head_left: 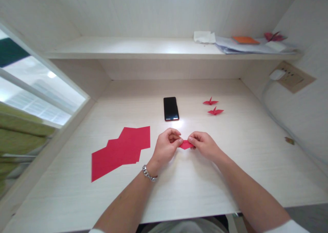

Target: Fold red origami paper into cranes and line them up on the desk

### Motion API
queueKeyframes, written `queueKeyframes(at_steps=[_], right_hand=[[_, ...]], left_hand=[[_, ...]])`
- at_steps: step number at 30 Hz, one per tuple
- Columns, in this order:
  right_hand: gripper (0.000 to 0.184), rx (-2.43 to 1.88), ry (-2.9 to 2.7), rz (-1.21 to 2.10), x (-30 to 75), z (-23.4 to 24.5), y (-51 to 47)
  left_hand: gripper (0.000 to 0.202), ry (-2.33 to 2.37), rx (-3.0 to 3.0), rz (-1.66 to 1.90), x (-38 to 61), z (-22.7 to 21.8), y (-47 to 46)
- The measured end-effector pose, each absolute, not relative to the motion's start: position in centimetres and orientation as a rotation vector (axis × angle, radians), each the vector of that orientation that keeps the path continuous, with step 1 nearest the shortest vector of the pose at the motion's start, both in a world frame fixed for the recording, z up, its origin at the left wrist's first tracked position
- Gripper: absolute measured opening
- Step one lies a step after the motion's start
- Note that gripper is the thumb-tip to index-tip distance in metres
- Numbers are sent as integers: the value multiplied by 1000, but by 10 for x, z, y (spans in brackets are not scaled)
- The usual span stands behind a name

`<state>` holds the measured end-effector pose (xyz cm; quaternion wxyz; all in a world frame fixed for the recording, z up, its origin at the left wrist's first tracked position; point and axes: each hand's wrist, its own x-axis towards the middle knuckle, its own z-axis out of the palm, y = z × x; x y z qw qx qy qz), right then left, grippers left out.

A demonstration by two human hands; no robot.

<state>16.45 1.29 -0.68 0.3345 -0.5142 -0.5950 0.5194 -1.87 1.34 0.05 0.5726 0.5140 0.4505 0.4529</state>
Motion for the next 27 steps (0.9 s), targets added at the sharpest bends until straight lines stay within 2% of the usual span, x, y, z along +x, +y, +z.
queueKeyframes(at_steps=[4,9,14,18,23,27], right_hand=[[21,-1299,-1587,1400,164,-7,13],[15,-1331,-1689,1287,165,-3,13],[15,-1266,-1720,1346,166,0,11],[20,-1268,-1548,1316,164,-1,12],[23,-1177,-1236,1311,152,-6,12],[25,-1206,-1192,1280,145,-9,9]], left_hand=[[21,1080,1255,1072,-21,-3,14],[21,1086,1296,1058,-22,-3,13],[33,1037,1396,950,-21,5,10],[39,1055,1285,1067,-20,8,11],[32,939,1245,1018,-12,3,11],[25,1039,1204,1067,-7,-1,10]])
